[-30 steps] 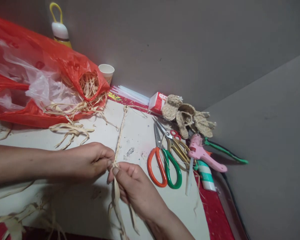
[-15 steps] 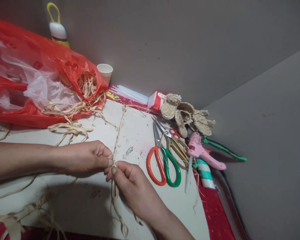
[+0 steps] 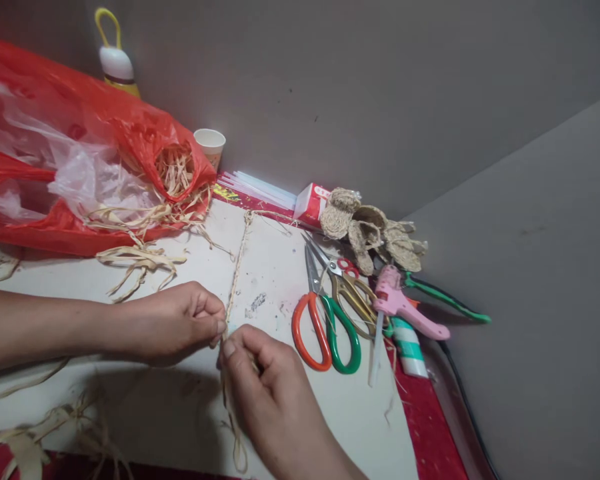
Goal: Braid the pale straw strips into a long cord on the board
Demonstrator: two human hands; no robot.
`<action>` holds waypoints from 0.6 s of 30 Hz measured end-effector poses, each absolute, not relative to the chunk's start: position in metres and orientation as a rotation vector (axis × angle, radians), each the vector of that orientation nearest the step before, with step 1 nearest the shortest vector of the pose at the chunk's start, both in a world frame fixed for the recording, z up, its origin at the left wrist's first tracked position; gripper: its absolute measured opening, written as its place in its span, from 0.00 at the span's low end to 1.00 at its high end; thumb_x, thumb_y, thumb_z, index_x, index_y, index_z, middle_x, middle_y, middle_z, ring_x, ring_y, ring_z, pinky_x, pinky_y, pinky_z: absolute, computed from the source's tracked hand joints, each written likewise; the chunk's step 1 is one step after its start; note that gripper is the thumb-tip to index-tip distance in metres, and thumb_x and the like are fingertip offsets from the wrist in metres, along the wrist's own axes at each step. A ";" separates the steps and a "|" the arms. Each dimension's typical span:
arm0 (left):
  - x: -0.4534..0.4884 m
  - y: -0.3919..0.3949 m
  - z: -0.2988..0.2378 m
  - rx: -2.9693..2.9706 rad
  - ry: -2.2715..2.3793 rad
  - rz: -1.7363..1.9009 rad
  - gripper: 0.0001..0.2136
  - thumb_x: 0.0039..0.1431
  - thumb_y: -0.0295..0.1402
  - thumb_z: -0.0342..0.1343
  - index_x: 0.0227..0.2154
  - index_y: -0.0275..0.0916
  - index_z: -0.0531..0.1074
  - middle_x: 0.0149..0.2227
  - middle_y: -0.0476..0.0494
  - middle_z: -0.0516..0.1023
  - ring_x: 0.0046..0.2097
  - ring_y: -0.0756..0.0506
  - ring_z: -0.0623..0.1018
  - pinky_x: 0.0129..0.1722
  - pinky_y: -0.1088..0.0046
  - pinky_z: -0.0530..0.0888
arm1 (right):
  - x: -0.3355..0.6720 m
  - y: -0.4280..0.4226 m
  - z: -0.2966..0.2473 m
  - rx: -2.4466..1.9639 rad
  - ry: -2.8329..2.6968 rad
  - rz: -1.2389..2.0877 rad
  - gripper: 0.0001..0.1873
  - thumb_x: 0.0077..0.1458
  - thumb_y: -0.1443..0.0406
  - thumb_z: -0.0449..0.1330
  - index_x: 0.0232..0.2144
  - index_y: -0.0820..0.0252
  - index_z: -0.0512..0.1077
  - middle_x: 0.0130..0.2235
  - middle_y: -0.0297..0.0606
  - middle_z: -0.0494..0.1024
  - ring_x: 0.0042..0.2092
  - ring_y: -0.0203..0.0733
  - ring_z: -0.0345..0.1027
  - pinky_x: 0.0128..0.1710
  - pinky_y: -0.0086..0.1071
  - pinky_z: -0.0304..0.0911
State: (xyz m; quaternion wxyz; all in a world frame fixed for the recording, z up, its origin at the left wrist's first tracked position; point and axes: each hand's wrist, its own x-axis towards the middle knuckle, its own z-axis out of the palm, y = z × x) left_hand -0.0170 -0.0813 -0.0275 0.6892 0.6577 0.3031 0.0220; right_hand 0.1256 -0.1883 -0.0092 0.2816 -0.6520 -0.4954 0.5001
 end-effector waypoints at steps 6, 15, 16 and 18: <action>-0.019 -0.086 -0.029 1.339 0.661 0.102 0.09 0.51 0.33 0.48 0.18 0.38 0.60 0.15 0.57 0.53 0.19 0.55 0.51 0.17 0.75 0.48 | 0.114 -0.200 -0.026 -1.791 -1.675 0.998 0.16 0.63 0.60 0.45 0.23 0.56 0.56 0.19 0.27 0.55 0.21 0.32 0.47 0.20 0.26 0.45; -0.022 -0.090 -0.023 1.213 0.599 0.121 0.09 0.53 0.33 0.49 0.23 0.35 0.70 0.21 0.52 0.69 0.23 0.55 0.65 0.23 0.80 0.60 | 0.120 -0.204 -0.038 -1.922 -2.125 0.180 0.09 0.54 0.70 0.49 0.35 0.58 0.67 0.16 0.34 0.71 0.17 0.40 0.64 0.18 0.31 0.40; -0.021 -0.091 -0.023 1.208 0.614 0.123 0.09 0.53 0.34 0.49 0.24 0.35 0.71 0.24 0.49 0.72 0.26 0.53 0.67 0.25 0.79 0.62 | 0.119 -0.204 -0.040 -1.932 -2.133 0.167 0.10 0.53 0.71 0.50 0.36 0.58 0.68 0.15 0.34 0.71 0.17 0.40 0.65 0.17 0.31 0.40; -0.020 -0.093 -0.025 1.213 0.670 0.119 0.09 0.53 0.35 0.51 0.25 0.34 0.71 0.26 0.48 0.74 0.27 0.52 0.69 0.26 0.79 0.62 | 0.116 -0.205 -0.046 -1.927 -2.131 0.233 0.11 0.50 0.71 0.52 0.36 0.58 0.69 0.14 0.33 0.70 0.16 0.40 0.64 0.16 0.31 0.40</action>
